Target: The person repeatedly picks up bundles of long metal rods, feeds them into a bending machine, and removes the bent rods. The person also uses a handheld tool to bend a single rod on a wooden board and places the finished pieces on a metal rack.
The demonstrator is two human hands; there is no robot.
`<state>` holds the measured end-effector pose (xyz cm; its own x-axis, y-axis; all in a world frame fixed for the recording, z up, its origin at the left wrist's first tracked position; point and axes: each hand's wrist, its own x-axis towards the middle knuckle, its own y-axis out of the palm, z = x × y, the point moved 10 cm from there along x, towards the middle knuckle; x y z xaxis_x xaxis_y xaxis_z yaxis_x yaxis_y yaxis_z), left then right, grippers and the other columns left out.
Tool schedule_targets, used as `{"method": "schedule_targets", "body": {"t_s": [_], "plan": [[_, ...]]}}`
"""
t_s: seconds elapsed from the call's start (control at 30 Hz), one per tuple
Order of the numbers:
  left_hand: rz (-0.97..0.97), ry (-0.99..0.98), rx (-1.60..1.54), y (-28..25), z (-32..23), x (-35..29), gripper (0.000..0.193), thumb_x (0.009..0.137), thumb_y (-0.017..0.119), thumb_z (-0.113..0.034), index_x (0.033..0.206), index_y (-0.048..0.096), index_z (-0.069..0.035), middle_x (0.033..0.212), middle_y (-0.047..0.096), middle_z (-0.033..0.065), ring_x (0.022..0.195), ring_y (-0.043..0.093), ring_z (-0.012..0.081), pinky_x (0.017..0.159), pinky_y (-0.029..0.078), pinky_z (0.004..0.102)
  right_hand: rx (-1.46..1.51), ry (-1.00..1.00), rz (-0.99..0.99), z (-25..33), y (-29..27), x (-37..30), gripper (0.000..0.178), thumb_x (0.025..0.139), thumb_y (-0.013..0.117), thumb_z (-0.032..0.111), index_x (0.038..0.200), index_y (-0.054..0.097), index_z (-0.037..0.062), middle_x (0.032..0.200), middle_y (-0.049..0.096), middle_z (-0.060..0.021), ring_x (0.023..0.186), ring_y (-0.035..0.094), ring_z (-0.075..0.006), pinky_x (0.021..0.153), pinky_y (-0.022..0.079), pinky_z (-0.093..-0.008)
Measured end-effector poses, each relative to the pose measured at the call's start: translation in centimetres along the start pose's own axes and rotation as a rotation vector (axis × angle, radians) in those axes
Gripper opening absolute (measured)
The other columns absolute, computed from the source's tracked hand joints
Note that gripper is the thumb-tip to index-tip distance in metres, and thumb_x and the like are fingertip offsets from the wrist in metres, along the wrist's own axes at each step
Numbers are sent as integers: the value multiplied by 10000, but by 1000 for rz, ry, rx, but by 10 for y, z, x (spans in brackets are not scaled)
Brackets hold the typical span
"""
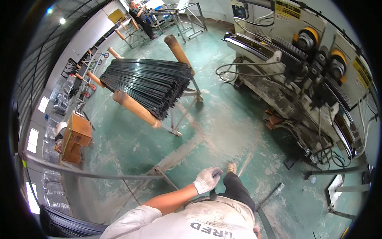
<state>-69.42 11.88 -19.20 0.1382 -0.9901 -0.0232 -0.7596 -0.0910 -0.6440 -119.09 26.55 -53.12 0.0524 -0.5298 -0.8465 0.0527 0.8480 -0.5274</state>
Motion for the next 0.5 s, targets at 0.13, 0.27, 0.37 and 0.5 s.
{"method": "schedule_targets", "body": {"t_s": [0.13, 0.27, 0.37, 0.5], "plan": [[-135, -203, -117, -105, 58, 76, 184, 1002, 687, -86, 1143, 784, -19, 1092, 819, 180, 1037, 810, 308, 935, 628, 397, 396, -10, -432, 123, -275, 49, 431, 943, 719, 317, 1203, 803, -16, 1192, 779, -321, 1187, 760, -467, 995, 595, -510], [-523, -361, -410, -204, 151, 113, 134, 965, 692, -54, 1056, 776, -3, 1002, 800, 73, 926, 753, 162, 873, 601, 324, 287, -408, -477, 358, -481, 71, 428, 980, 754, 336, 1243, 792, 2, 1146, 817, -253, 1108, 795, -395, 973, 610, -449], [-666, -587, -571, -248, 211, 111, 144, 923, 668, -4, 1025, 770, 0, 947, 768, 46, 843, 704, 144, 798, 579, 305, 428, -669, -350, 572, -545, 65, 334, 1039, 739, 262, 1235, 787, -5, 1002, 822, -132, 876, 760, -186, 811, 596, -354], [-643, -852, -791, -215, 334, 78, 183, 937, 701, -92, 1031, 827, 0, 918, 814, 135, 833, 763, 201, 810, 602, 350, 132, -932, -86, 876, -539, -31, 462, 1026, 719, 420, 1287, 788, 45, 1257, 806, -236, 1176, 775, -386, 1018, 580, -458]]}}
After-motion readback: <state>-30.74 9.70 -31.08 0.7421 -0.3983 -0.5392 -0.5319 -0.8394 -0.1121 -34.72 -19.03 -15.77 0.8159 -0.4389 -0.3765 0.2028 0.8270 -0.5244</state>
